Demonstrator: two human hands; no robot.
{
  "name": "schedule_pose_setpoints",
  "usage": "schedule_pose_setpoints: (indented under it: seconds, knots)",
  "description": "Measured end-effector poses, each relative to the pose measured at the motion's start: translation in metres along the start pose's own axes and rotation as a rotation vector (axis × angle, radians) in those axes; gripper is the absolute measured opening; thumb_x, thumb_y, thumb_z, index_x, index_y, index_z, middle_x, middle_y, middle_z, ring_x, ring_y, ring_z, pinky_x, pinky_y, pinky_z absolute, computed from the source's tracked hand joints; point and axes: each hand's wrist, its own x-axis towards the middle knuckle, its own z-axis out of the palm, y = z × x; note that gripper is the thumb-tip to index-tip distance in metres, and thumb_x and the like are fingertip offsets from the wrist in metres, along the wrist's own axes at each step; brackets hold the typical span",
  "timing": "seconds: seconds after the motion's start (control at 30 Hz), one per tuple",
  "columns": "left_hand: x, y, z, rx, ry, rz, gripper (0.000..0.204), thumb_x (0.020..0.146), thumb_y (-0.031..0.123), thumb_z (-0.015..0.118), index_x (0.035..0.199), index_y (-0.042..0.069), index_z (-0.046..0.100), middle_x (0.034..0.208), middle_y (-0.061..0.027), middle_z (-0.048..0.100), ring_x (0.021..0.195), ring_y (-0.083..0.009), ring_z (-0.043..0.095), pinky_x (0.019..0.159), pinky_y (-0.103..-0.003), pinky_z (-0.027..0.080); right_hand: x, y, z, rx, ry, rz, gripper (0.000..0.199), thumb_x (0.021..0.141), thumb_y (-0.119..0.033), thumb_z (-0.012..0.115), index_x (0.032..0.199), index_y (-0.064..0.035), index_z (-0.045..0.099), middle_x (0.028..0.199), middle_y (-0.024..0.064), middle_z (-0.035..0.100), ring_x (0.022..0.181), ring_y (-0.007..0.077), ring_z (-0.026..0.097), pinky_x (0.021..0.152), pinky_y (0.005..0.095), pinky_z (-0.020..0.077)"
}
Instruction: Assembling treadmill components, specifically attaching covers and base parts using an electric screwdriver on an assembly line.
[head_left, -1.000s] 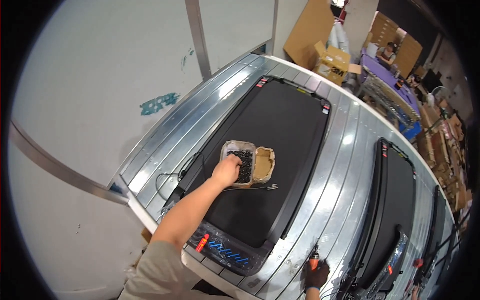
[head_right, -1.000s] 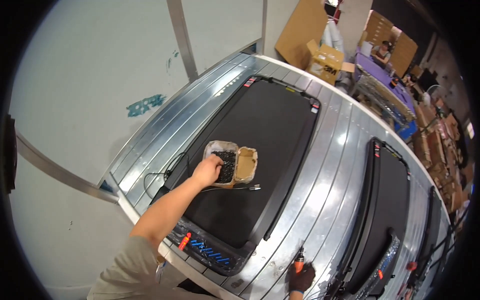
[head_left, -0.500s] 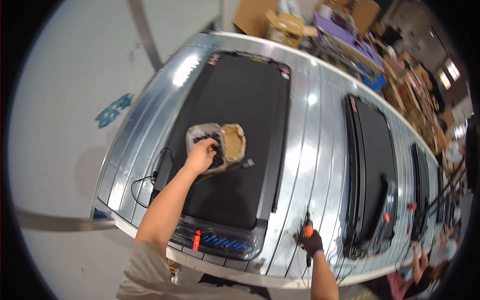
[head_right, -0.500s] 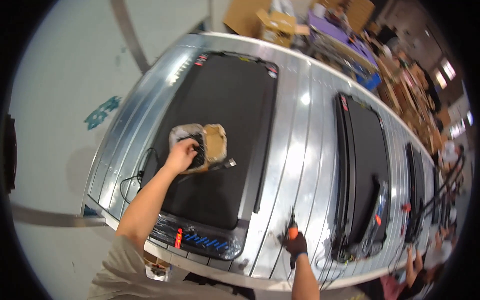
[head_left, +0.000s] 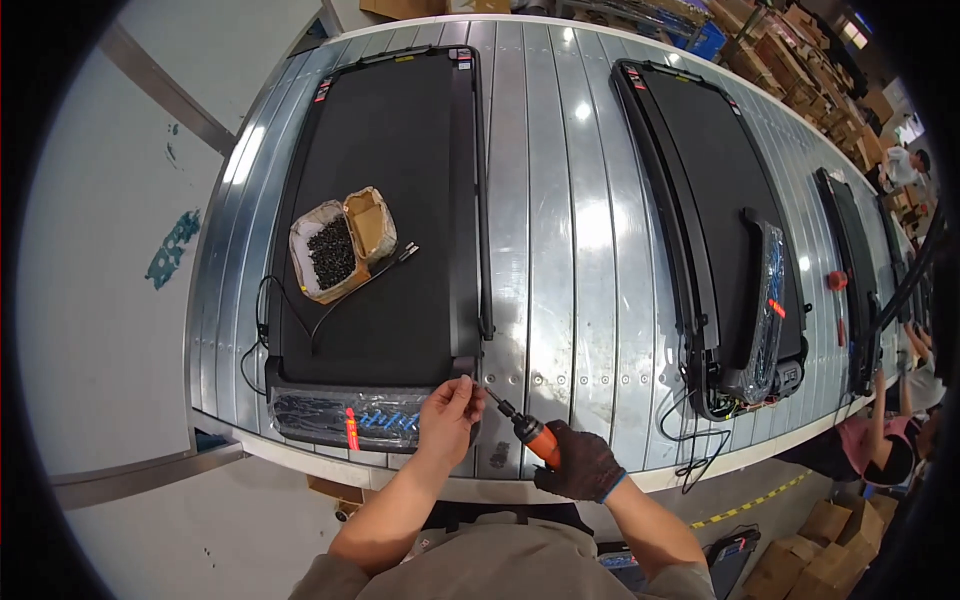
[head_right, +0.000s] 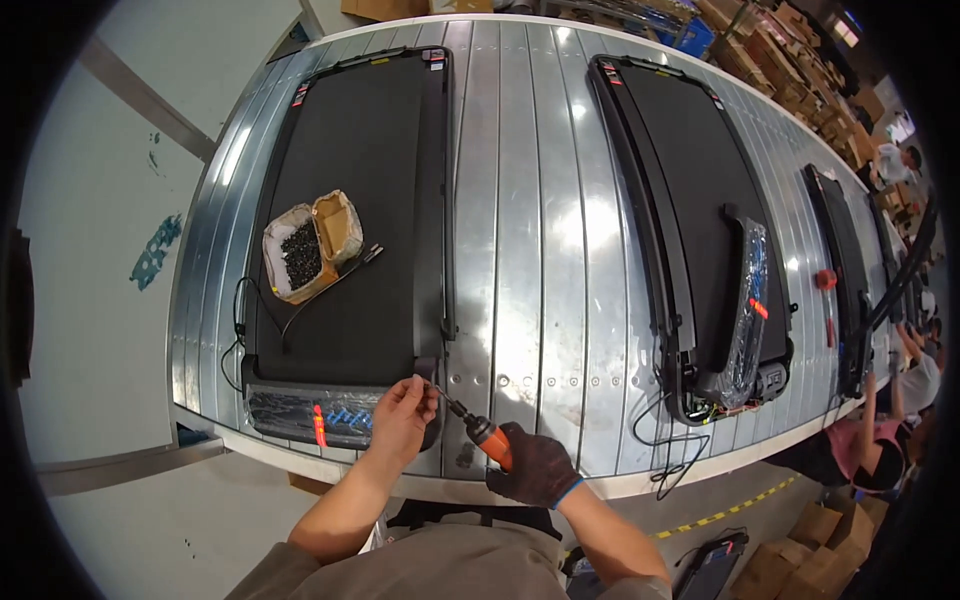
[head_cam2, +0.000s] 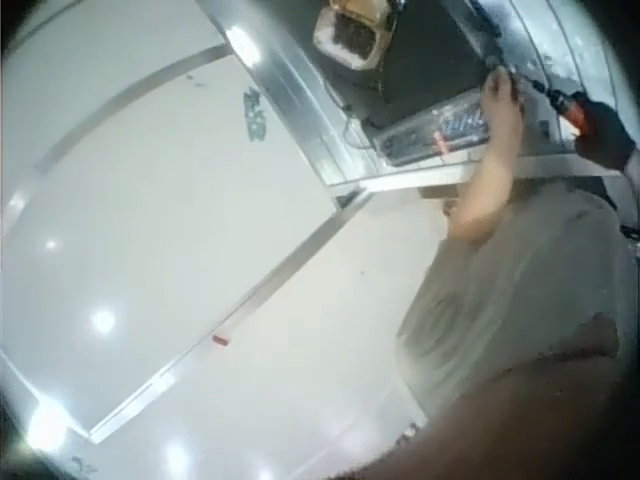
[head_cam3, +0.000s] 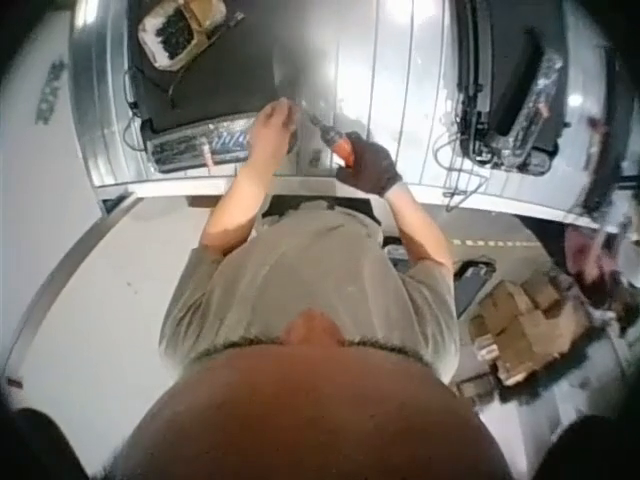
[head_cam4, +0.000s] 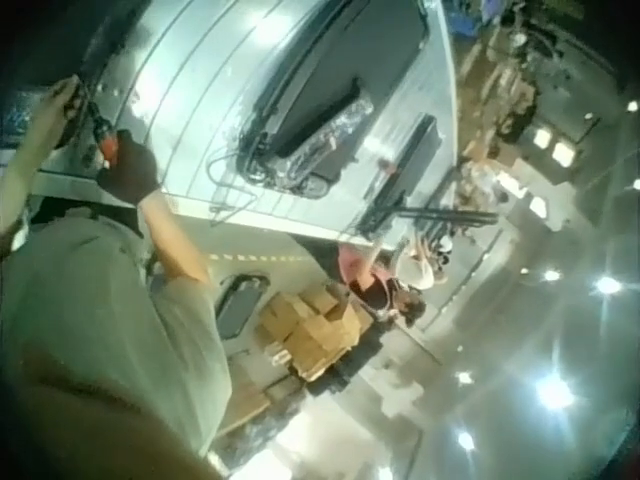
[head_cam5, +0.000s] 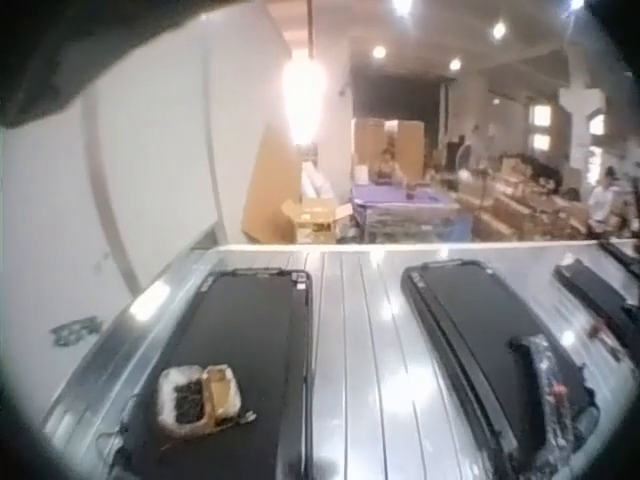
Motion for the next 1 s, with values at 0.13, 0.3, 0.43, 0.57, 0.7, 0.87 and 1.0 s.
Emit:
schedule_pose_setpoints:
  seconds: [0.13, 0.3, 0.43, 0.57, 0.7, 0.87, 1.0]
  knots:
    - [-0.010, 0.009, -0.007, -0.057, 0.062, -0.003, 0.016, 0.101, 0.022, 0.066, 0.098, 0.007, 0.066, 0.088, -0.0048, 0.069, 0.076, -0.0121, 0.062, 0.066, -0.025, 0.049, 0.011, -0.013, 0.005, -0.017, -0.051, -0.060, 0.062, 0.073, -0.037, 0.077, 0.122, -0.0082, 0.054, 0.086, 0.0188, 0.070, 0.083, 0.0436, 0.069, 0.074, 0.0518, 0.0548]
    - [-0.015, 0.019, -0.008, -0.089, 0.139, 0.042, 0.016, 0.101, 0.022, 0.066, 0.094, 0.007, 0.065, 0.090, -0.0075, 0.070, 0.074, -0.0130, 0.062, 0.067, -0.025, 0.050, 0.029, -0.009, 0.003, 0.046, -0.077, -0.159, 0.060, 0.073, -0.039, 0.076, 0.120, -0.0084, 0.054, 0.087, 0.0206, 0.069, 0.085, 0.0450, 0.068, 0.077, 0.0529, 0.0542]
    - [-0.017, 0.018, -0.005, -0.058, 0.169, 0.131, 0.017, 0.102, 0.022, 0.065, 0.093, 0.006, 0.064, 0.091, -0.0096, 0.070, 0.073, -0.0136, 0.062, 0.067, -0.025, 0.051, 0.040, -0.003, -0.004, 0.024, -0.174, -0.182, 0.062, 0.074, -0.039, 0.074, 0.121, -0.0075, 0.051, 0.089, 0.0221, 0.069, 0.086, 0.0447, 0.068, 0.078, 0.0536, 0.0532]
    - [-0.020, 0.018, -0.012, -0.028, 0.211, 0.135, 0.017, 0.102, 0.021, 0.064, 0.095, 0.005, 0.066, 0.090, -0.0098, 0.070, 0.074, -0.0147, 0.063, 0.068, -0.026, 0.052, 0.046, 0.000, -0.004, 0.027, -0.198, -0.217, 0.062, 0.074, -0.039, 0.074, 0.122, -0.0077, 0.051, 0.090, 0.0218, 0.070, 0.088, 0.0439, 0.068, 0.079, 0.0530, 0.0532]
    - [-0.031, 0.015, -0.032, 0.389, 0.061, 0.474, 0.017, 0.102, 0.020, 0.064, 0.102, 0.004, 0.067, 0.090, -0.0096, 0.070, 0.077, -0.0161, 0.065, 0.070, -0.027, 0.053, 0.054, 0.014, -0.005, 0.144, -0.331, -0.320, 0.063, 0.074, -0.040, 0.076, 0.122, -0.0070, 0.054, 0.094, 0.0206, 0.071, 0.091, 0.0426, 0.069, 0.081, 0.0511, 0.0550]
    - [-0.019, 0.003, -0.052, -0.076, 0.116, 0.159, 0.020, 0.103, 0.024, 0.063, 0.113, 0.008, 0.067, 0.105, -0.0057, 0.071, 0.091, -0.0145, 0.065, 0.084, -0.028, 0.051, 0.087, 0.005, 0.011, 0.205, -0.420, -0.372, 0.057, 0.074, -0.035, 0.075, 0.117, -0.0038, 0.057, 0.096, 0.0210, 0.072, 0.096, 0.0413, 0.069, 0.085, 0.0501, 0.0547]
    - [0.009, 0.016, -0.077, -0.104, 0.443, 0.086, 0.029, 0.105, 0.037, 0.056, 0.129, 0.022, 0.062, 0.126, 0.0079, 0.065, 0.115, -0.0111, 0.054, 0.100, -0.032, 0.038, 0.120, -0.040, 0.021, -0.073, -0.247, -0.287, 0.049, 0.074, -0.026, 0.073, 0.116, -0.0037, 0.060, 0.099, 0.0216, 0.073, 0.094, 0.0398, 0.071, 0.083, 0.0492, 0.0568]
